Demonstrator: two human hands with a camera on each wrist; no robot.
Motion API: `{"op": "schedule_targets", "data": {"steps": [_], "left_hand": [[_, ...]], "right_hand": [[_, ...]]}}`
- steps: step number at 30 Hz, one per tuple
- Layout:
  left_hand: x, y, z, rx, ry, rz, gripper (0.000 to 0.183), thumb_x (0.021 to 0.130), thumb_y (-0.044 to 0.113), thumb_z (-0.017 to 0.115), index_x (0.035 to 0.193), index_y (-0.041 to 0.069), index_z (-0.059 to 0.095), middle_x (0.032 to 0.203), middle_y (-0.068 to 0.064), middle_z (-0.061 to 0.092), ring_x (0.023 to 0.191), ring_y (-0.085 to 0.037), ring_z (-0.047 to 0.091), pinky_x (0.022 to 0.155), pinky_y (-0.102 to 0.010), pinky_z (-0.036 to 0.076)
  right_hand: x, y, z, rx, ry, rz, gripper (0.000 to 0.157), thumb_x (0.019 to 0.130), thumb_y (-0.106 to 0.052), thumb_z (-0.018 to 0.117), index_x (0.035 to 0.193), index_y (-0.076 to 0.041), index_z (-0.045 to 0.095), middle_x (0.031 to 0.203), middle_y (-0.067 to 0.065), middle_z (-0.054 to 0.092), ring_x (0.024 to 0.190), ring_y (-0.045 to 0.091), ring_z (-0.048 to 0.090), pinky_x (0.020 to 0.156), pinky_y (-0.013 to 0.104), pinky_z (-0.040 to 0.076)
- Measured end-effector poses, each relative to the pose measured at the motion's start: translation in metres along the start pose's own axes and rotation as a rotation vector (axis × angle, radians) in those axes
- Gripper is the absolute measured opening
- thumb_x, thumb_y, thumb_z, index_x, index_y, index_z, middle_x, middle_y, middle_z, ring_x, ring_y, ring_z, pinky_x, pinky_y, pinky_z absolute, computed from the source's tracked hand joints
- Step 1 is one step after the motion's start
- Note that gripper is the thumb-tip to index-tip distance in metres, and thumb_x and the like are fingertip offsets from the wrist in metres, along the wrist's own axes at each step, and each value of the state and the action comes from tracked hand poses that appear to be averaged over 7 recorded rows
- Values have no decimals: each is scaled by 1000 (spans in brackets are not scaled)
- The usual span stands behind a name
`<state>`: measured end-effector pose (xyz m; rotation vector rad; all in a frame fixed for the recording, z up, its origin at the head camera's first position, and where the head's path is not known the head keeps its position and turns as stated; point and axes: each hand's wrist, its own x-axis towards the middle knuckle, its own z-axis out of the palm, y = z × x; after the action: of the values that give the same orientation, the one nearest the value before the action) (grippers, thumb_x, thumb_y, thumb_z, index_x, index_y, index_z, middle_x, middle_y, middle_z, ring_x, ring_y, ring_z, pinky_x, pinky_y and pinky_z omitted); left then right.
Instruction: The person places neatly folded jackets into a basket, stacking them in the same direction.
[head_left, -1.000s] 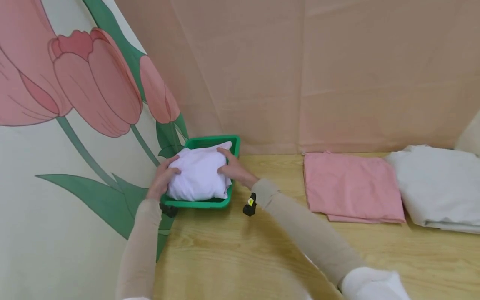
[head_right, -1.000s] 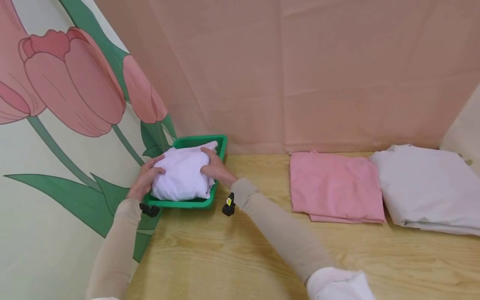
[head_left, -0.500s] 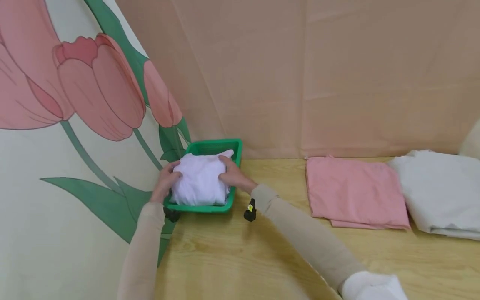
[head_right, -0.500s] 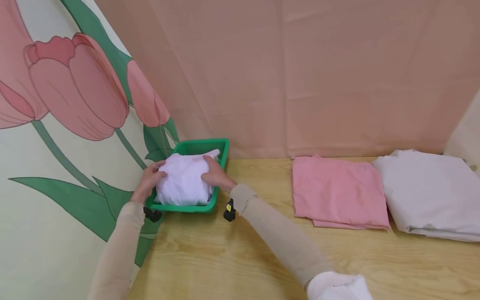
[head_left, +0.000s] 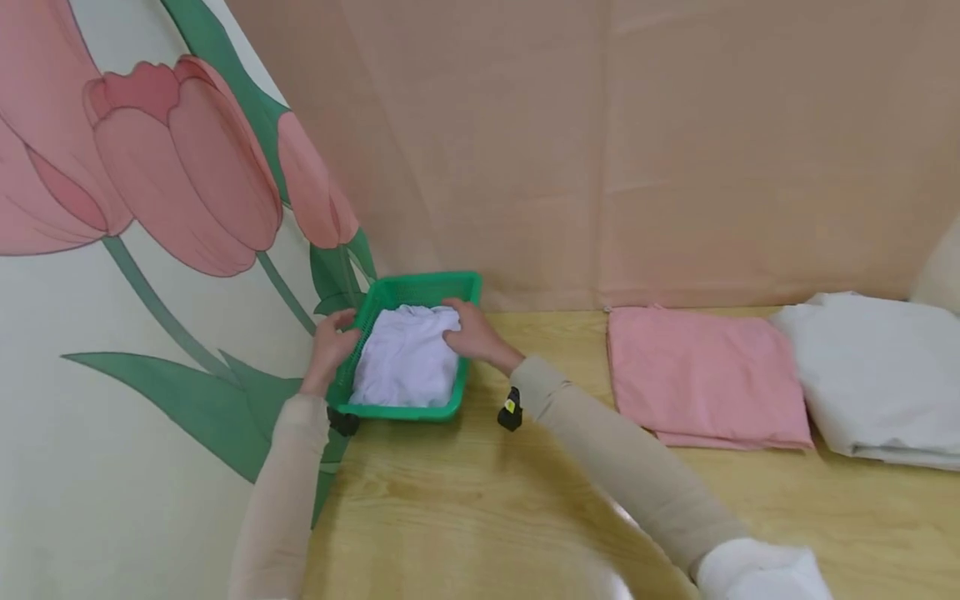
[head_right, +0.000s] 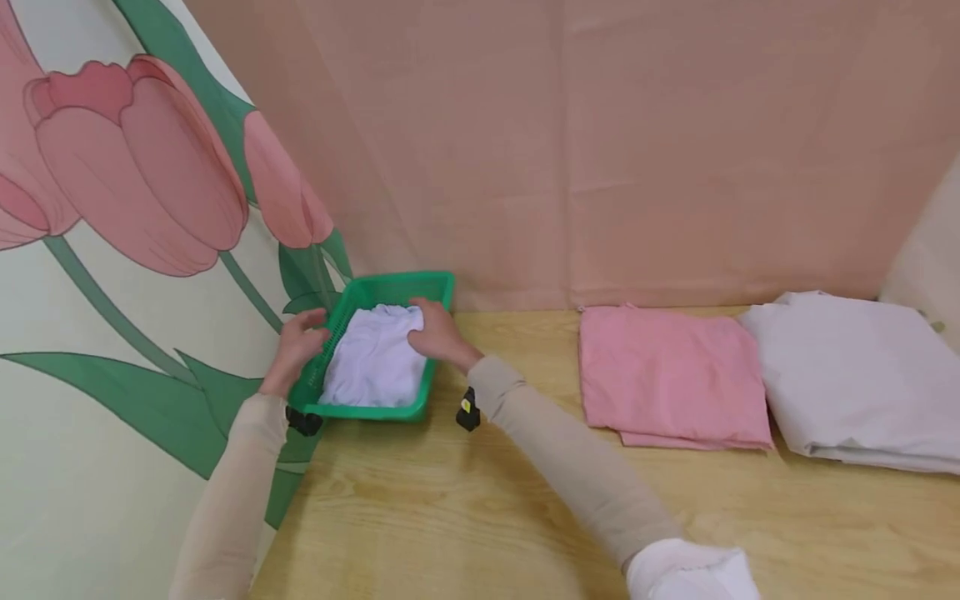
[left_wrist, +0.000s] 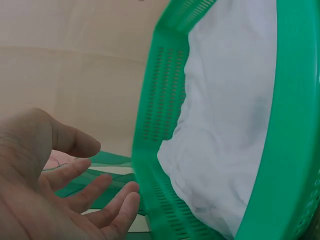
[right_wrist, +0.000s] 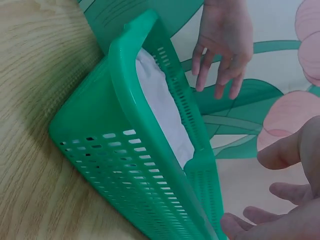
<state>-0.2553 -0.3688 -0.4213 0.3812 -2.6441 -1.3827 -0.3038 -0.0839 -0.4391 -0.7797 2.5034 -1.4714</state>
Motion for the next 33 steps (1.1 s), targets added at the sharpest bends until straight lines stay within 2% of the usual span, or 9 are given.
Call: {"op": "schedule_targets", "data": {"steps": [5,10,20,27,33], "left_hand": [[-5,6,6,-5,-20,22,60,103,12,54,160,-2,42,163,-26,44,153,-42,38,124,-55,36],[-8,15,16,39,-18,32,59,103,15,58,159,1,45,161,-24,47,151,-42,40,122,-56,38],[-17,37,34,90,-51,46,59,105,20,59,160,5,44,161,-20,49,153,-40,39,120,-56,40],[-24,52,47,70,-66,91,59,105,21,60,161,7,45,160,-20,51,146,-41,48,115,-55,46],[-26,67,62,51,-80,110,59,105,22,62,160,9,46,158,-18,53,143,-40,52,114,-53,48]], "right_hand": [[-8,1,-11,11,-26,-23,65,101,-10,60,163,-3,39,165,22,43,150,40,45,121,54,43],[-17,4,-27,35,-32,-45,66,101,-9,61,163,-5,38,164,23,44,145,42,49,117,56,46],[-35,17,-54,61,-43,-65,71,102,-11,63,166,-7,34,165,22,43,146,44,47,119,60,43],[-48,26,-76,26,-15,-63,68,102,-15,65,164,-5,37,164,23,43,143,49,50,117,61,44],[-63,32,-95,25,11,-73,67,103,-13,65,164,-9,39,164,24,42,142,49,50,117,62,43]]}}
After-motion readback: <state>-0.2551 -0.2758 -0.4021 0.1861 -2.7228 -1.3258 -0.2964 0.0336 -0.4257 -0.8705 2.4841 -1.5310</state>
